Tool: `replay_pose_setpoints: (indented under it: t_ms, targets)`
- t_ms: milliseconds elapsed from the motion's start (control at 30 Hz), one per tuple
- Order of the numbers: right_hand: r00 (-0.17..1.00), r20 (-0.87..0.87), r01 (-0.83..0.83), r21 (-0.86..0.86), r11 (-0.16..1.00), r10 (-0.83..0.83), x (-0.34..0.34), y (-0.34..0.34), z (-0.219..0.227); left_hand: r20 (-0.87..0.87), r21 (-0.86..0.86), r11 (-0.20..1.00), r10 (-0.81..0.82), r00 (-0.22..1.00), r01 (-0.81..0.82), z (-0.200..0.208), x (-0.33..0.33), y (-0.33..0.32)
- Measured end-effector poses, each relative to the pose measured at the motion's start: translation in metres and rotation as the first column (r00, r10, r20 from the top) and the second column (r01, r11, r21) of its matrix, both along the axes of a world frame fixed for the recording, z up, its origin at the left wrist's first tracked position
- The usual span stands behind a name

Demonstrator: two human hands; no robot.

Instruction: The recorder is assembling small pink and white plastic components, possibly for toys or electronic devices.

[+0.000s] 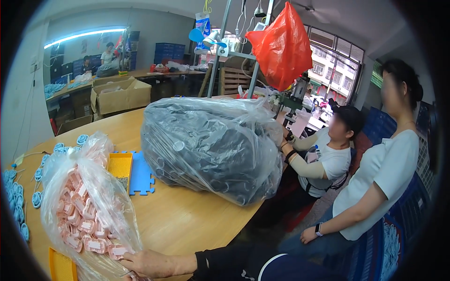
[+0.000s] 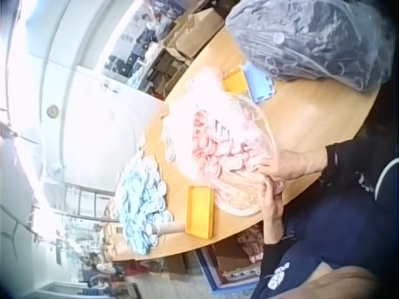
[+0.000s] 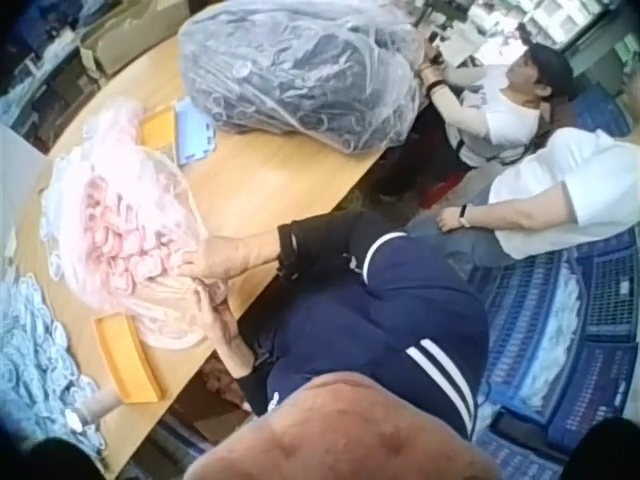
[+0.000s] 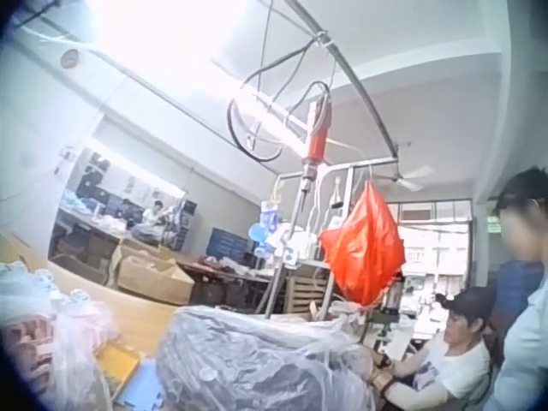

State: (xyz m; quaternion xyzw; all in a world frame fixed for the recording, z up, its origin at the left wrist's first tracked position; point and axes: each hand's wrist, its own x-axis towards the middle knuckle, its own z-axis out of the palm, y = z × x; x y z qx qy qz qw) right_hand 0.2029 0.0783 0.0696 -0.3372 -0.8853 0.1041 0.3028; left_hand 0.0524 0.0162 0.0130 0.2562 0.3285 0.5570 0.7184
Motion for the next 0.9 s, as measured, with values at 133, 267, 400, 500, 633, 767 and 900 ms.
replay_pose_setpoints:
  t_ms: [133,267,400,500,633,767,900]
  targets:
    - [0.994,-0.014,-0.108,-0.034,0.994,0.108,-0.011,-0.002,-0.027,-0.059,-0.002,1.0,0.027,0.998,-0.027,-0.005,-0.011,-0.017]
    - [0.989,-0.042,-0.137,0.028,0.99,0.138,-0.005,-0.006,-0.023,-0.091,0.033,0.999,0.029,0.995,-0.026,-0.01,-0.014,-0.02]
    - [0.975,-0.184,-0.145,-0.107,0.984,0.123,0.0,-0.005,-0.03,-0.044,0.032,0.999,-0.012,0.999,0.013,-0.017,-0.01,-0.017]
    - [0.973,-0.231,-0.064,-0.318,0.946,-0.012,0.002,0.002,-0.027,0.013,0.0,0.998,0.066,0.998,-0.066,-0.014,-0.024,-0.023]
    - [0.985,-0.155,0.006,-0.391,0.92,-0.073,-0.004,0.036,-0.042,-0.056,0.007,0.96,0.28,0.958,-0.28,-0.006,-0.054,-0.028]
    - [0.993,-0.019,-0.115,-0.189,0.975,0.113,-0.029,0.053,-0.063,-0.075,0.038,0.944,0.33,0.941,-0.328,0.002,-0.069,-0.016]
    - [0.974,0.182,-0.091,-0.228,0.97,0.134,-0.052,0.053,-0.072,-0.072,0.037,0.94,0.341,0.937,-0.339,0.007,-0.071,-0.013]
